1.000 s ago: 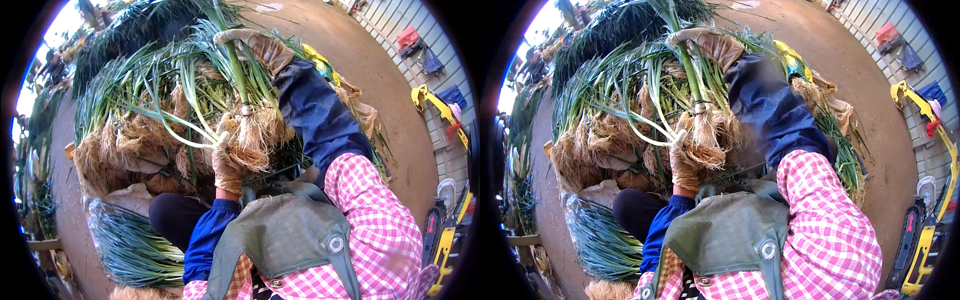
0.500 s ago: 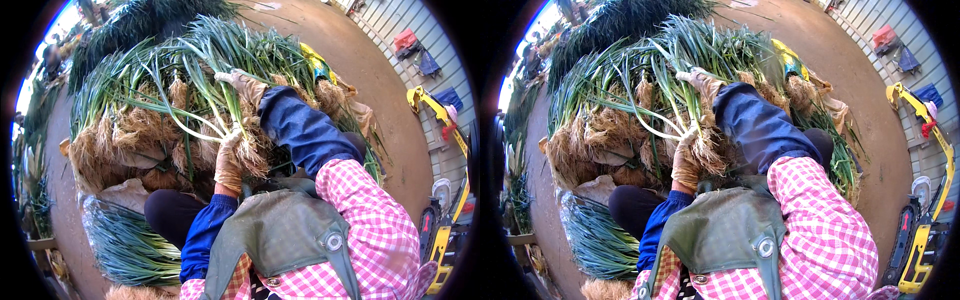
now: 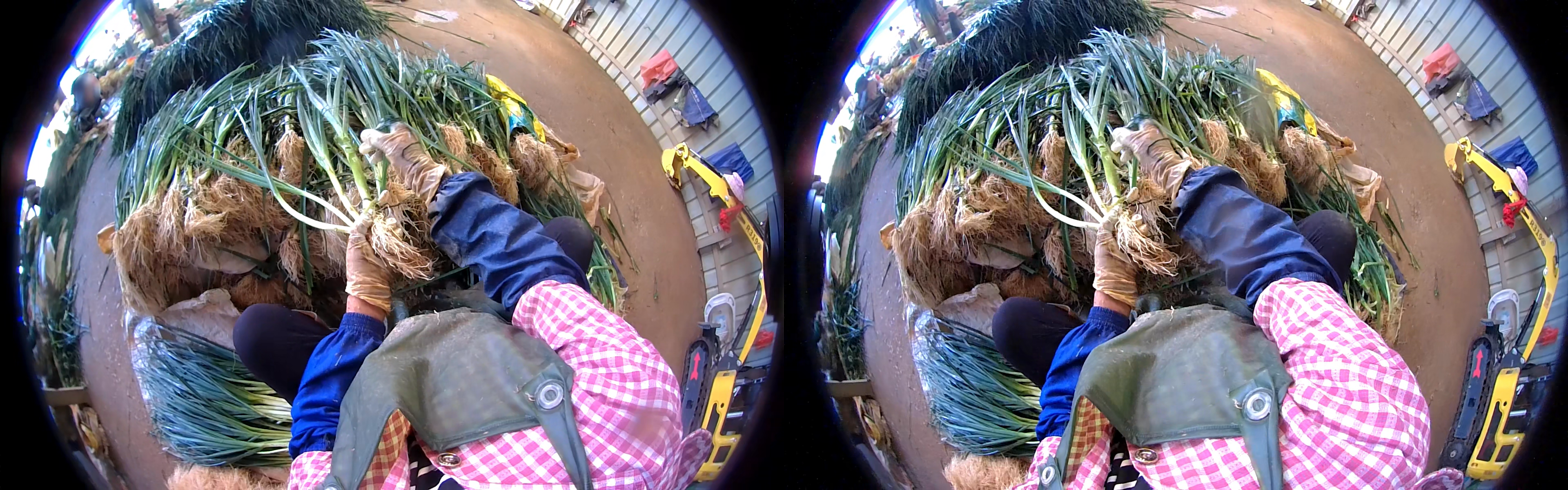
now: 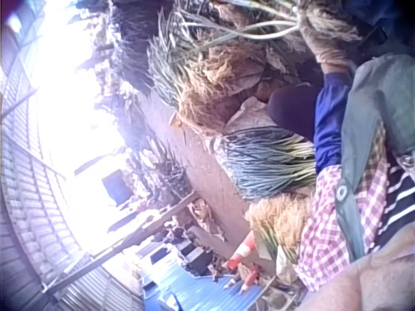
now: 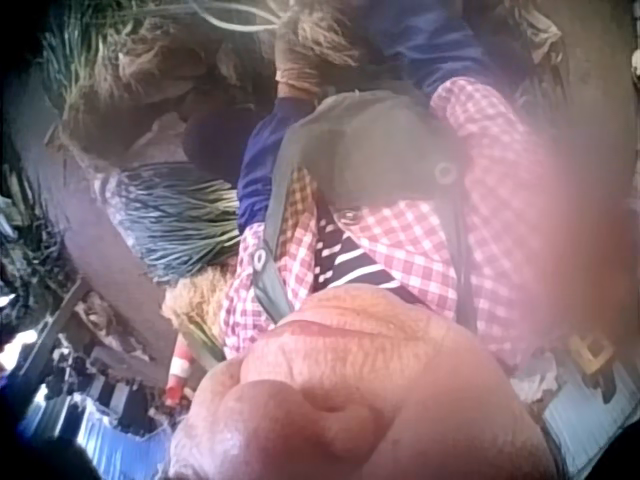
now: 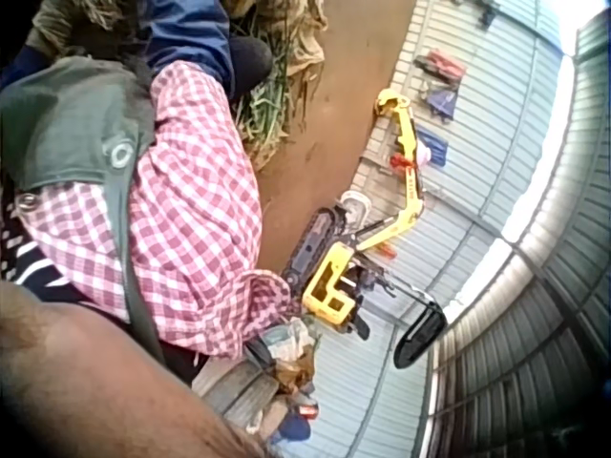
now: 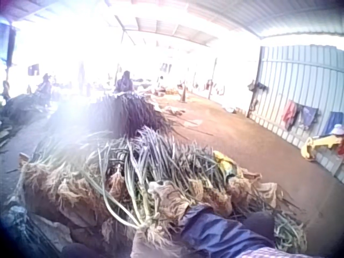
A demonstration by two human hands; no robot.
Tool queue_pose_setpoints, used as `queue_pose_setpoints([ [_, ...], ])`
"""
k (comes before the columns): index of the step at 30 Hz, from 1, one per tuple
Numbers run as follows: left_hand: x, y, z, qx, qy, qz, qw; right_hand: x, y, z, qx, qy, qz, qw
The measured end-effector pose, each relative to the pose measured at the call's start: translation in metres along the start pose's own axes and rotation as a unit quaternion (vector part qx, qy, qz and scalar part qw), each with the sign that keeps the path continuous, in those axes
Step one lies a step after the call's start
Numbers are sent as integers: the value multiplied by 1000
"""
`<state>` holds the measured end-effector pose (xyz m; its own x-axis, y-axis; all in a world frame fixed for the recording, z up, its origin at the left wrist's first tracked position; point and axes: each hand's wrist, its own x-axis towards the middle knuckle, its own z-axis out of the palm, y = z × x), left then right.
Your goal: The person cleans bunches of green onions by pulling off outer layers and roots by hand, handling the bunches one at a time and placing them on a pile.
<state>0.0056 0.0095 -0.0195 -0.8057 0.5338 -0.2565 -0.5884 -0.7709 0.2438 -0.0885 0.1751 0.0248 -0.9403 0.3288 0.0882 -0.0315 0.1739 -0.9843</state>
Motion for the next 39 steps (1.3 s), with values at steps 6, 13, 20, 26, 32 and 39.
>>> queue_pose_setpoints([
  [6,2,0,-3,52,-17,-18,998,5,-8,0,-69,-168,173,968],
  [13,3,-9,7,63,42,12,997,8,29,6,-114,-143,121,976],
  [20,3,-10,9,38,55,0,998,-12,16,1,-345,-70,-59,934],
  [26,-5,9,5,-37,19,17,999,-51,6,8,-286,-68,-148,944],
  [32,22,0,-29,-2,-27,-6,1000,-95,-3,-20,139,-183,-64,971],
  [39,-5,-6,13,136,4,43,990,-98,-25,-38,11,-80,-7,997],
])
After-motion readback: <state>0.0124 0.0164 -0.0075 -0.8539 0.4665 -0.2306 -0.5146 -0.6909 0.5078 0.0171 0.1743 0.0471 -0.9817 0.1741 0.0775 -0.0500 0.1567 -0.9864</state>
